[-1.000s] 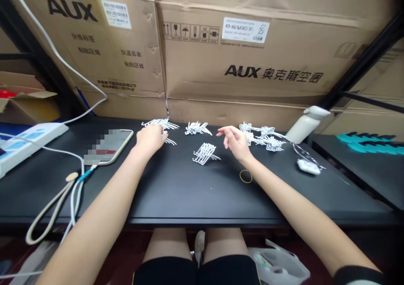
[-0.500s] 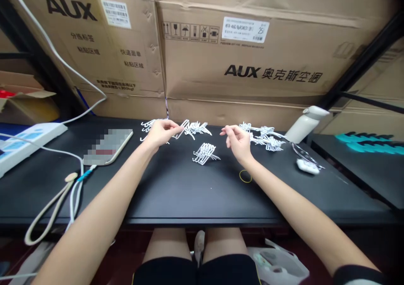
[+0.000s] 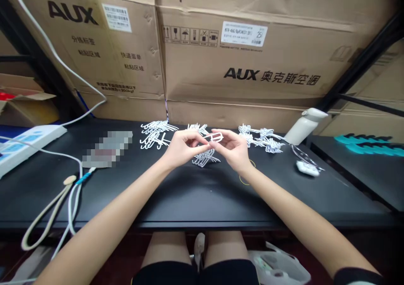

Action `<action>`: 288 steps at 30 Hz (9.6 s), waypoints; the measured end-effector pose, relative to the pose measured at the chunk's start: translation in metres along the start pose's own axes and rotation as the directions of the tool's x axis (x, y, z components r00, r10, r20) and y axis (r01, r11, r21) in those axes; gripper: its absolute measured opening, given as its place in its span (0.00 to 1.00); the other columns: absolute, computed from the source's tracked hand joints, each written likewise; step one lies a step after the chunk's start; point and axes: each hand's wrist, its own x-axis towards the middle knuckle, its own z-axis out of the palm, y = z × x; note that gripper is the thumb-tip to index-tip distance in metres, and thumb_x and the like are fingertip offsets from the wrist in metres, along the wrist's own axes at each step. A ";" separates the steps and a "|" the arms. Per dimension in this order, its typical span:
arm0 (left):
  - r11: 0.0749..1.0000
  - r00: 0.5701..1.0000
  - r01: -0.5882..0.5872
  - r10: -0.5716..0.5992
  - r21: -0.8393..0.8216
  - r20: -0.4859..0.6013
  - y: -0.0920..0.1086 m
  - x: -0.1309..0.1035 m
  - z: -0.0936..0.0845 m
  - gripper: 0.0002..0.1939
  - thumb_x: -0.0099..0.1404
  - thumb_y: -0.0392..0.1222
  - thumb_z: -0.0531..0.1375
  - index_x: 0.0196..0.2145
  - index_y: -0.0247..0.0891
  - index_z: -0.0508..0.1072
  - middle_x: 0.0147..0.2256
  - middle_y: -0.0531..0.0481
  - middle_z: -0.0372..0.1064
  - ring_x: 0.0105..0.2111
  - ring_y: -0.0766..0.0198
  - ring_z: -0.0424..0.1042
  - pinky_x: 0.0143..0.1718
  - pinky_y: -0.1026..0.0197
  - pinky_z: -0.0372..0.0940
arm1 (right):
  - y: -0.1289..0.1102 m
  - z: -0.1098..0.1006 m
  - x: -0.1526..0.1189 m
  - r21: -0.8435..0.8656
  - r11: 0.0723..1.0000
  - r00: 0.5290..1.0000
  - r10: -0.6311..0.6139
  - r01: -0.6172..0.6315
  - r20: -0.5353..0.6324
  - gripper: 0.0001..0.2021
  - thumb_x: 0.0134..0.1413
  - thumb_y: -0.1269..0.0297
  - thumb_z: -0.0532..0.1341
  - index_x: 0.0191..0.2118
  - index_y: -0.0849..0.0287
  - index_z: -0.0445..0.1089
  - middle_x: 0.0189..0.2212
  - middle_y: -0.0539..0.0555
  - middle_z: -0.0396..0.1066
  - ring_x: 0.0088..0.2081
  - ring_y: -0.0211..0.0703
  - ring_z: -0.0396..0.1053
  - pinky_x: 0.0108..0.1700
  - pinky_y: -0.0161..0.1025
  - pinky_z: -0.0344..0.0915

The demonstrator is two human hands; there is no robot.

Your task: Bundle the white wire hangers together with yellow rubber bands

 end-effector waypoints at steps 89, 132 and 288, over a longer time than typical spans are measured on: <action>0.390 0.764 -0.538 0.601 0.747 0.236 -0.015 -0.008 0.004 0.07 0.66 0.37 0.54 0.30 0.36 0.69 0.24 0.52 0.67 0.21 0.69 0.64 0.25 0.66 0.56 | 0.007 -0.016 0.012 0.027 0.999 0.979 0.025 -0.031 0.204 0.20 0.41 0.60 0.70 0.44 0.56 0.72 0.43 0.54 0.75 0.45 0.47 0.72 0.52 0.47 0.67; 0.852 0.710 0.270 -0.491 0.448 0.505 -0.042 -0.007 -0.021 0.34 0.43 0.55 0.67 0.45 0.34 0.71 0.38 0.45 0.72 0.33 0.59 0.72 0.35 0.62 0.63 | 0.033 -0.045 0.015 -0.235 0.906 0.783 0.423 -0.352 0.456 0.24 0.31 0.63 0.73 0.35 0.59 0.62 0.32 0.51 0.72 0.34 0.41 0.74 0.38 0.40 0.72; 0.792 0.609 0.604 -0.530 0.087 0.590 -0.040 -0.003 -0.026 0.32 0.46 0.47 0.69 0.49 0.39 0.68 0.54 0.38 0.63 0.40 0.55 0.74 0.30 0.63 0.68 | 0.031 -0.047 0.016 -0.255 0.945 0.907 0.280 -0.203 0.315 0.22 0.51 0.55 0.62 0.50 0.58 0.63 0.41 0.57 0.73 0.43 0.44 0.71 0.48 0.45 0.66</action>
